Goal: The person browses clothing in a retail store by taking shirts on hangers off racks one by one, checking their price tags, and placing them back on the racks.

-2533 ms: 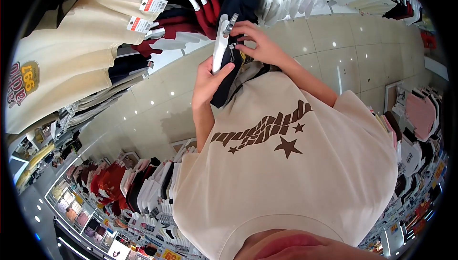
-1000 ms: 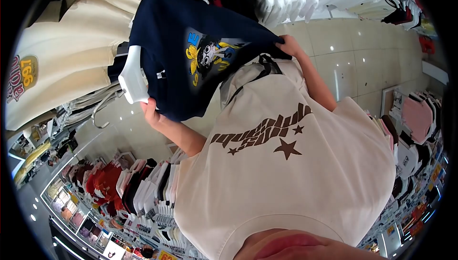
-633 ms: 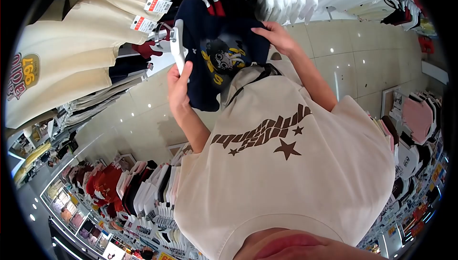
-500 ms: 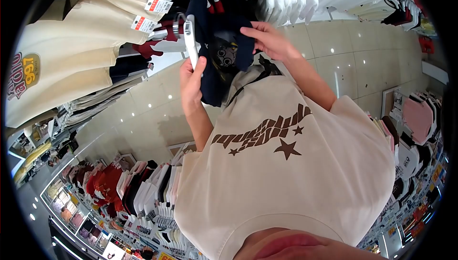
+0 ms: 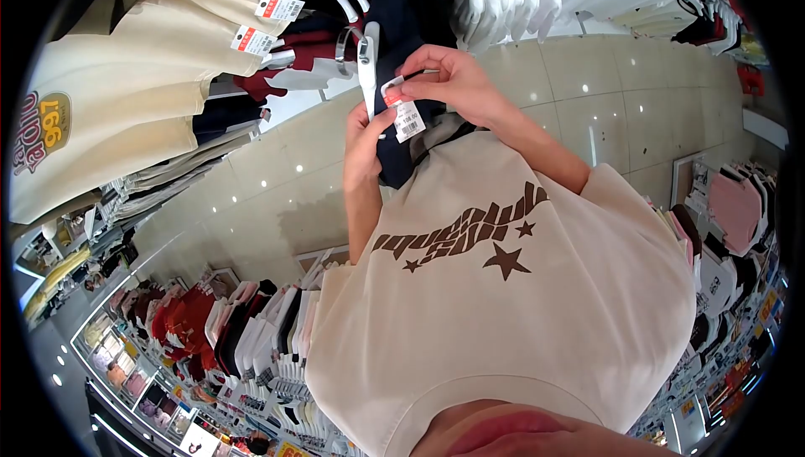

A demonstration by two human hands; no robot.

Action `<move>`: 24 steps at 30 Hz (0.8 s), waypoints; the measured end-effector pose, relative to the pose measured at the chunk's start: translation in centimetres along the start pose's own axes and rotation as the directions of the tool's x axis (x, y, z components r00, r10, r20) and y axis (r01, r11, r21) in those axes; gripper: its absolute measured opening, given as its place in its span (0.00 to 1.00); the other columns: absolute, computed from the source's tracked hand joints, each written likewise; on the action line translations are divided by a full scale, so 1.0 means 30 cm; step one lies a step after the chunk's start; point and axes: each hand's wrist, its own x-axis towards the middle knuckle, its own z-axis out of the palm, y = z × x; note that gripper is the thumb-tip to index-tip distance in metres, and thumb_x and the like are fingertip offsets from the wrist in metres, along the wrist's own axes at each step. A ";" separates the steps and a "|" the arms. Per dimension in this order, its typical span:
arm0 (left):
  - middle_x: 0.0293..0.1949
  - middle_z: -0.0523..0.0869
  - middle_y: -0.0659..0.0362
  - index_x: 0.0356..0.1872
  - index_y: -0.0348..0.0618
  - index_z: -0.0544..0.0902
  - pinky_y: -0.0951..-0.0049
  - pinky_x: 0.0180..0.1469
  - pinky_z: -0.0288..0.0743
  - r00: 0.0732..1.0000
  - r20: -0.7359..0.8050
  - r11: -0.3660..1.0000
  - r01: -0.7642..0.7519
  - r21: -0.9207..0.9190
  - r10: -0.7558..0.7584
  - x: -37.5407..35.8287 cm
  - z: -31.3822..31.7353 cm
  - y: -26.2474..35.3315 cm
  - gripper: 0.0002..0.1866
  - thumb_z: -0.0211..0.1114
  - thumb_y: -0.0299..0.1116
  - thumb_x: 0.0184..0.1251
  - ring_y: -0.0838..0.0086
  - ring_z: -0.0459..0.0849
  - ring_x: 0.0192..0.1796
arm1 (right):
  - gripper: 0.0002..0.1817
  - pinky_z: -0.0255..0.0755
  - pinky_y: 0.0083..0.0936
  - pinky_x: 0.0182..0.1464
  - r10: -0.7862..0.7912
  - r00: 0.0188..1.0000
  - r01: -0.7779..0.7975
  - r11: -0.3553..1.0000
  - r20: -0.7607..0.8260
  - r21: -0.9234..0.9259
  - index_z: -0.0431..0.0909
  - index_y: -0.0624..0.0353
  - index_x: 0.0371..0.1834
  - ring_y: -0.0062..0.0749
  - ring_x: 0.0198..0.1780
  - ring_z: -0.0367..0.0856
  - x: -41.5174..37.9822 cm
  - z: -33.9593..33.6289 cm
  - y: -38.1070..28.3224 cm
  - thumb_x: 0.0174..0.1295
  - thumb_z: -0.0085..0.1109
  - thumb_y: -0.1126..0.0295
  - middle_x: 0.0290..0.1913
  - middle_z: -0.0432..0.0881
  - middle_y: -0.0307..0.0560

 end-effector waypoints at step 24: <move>0.41 0.90 0.51 0.51 0.27 0.82 0.73 0.41 0.85 0.993 0.071 0.991 -0.086 -0.105 0.094 -0.111 0.108 0.086 0.16 0.65 0.29 0.67 0.72 0.90 0.38 | 0.37 0.68 0.18 0.42 -0.290 0.934 0.094 0.762 0.208 0.640 0.61 0.54 0.78 0.24 0.41 0.66 0.007 0.008 0.039 0.63 0.54 0.82 0.71 0.68 0.51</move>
